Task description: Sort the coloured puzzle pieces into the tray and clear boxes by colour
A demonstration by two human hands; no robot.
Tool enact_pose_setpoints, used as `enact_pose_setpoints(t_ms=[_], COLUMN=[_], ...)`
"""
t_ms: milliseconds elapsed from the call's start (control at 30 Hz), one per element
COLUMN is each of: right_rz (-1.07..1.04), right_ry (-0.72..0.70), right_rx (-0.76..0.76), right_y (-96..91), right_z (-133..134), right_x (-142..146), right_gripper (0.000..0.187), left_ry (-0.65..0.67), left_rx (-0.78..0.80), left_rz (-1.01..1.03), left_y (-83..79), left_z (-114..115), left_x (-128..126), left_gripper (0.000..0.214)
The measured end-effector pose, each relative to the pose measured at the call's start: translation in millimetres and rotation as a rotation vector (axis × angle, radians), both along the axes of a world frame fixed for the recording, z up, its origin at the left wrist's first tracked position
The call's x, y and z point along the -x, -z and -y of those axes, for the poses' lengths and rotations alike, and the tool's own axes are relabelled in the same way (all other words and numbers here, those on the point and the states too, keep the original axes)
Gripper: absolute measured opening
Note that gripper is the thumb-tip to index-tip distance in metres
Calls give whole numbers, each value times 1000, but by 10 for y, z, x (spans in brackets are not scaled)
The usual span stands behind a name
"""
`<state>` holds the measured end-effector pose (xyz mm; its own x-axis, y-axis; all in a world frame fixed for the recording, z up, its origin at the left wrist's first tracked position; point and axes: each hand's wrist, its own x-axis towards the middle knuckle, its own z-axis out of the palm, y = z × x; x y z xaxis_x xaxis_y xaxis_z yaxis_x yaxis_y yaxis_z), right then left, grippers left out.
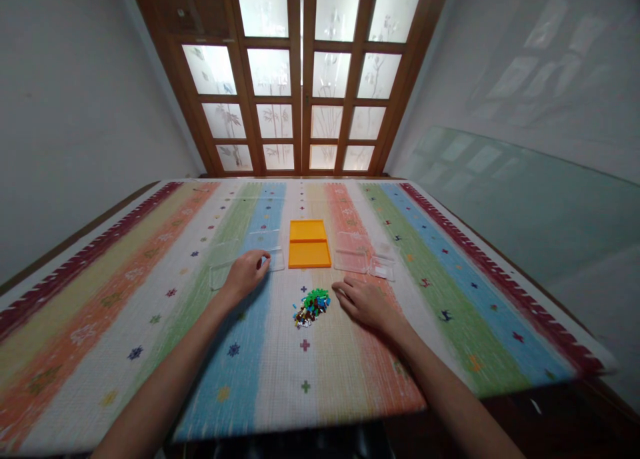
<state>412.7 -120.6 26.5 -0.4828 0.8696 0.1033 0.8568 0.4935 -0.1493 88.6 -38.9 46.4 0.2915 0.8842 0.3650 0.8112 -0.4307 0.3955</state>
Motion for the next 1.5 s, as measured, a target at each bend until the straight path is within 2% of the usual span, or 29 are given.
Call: enact_pose_setpoints(t_ms=[300, 500, 633, 800, 933, 1200, 1267, 1400, 1500], right_rz=[-9, -3, -25, -27, -26, -50, -56, -67, -71], right_ry=[-4, -1, 8, 3, 5, 15, 17, 12, 17], right_rx=[-21, -7, 7, 35, 46, 31, 32, 33, 39], right_y=[36, 29, 25, 13, 6, 3, 7, 6, 0], right_z=[-4, -3, -4, -12, -16, -10, -10, -13, -15], right_x=[-13, -10, -9, -11, -11, -7, -7, -8, -6], right_gripper=[28, 27, 27, 27, 27, 26, 26, 25, 26], left_ry=[-27, -9, 145, 443, 503, 585, 575, 450, 432], left_rx=[51, 31, 41, 194, 235, 287, 292, 267, 252], left_rz=[-87, -28, 31, 22, 32, 97, 101, 109, 86], left_y=[40, -4, -22, 34, 55, 15, 42, 107, 133], left_z=[-120, -63, 150, 532, 674, 700, 720, 720, 689], left_x=[-27, 8, -8, -161, -289, -358, -377, -446, -493], left_gripper=[22, 24, 25, 27, 25, 13, 15, 22, 22])
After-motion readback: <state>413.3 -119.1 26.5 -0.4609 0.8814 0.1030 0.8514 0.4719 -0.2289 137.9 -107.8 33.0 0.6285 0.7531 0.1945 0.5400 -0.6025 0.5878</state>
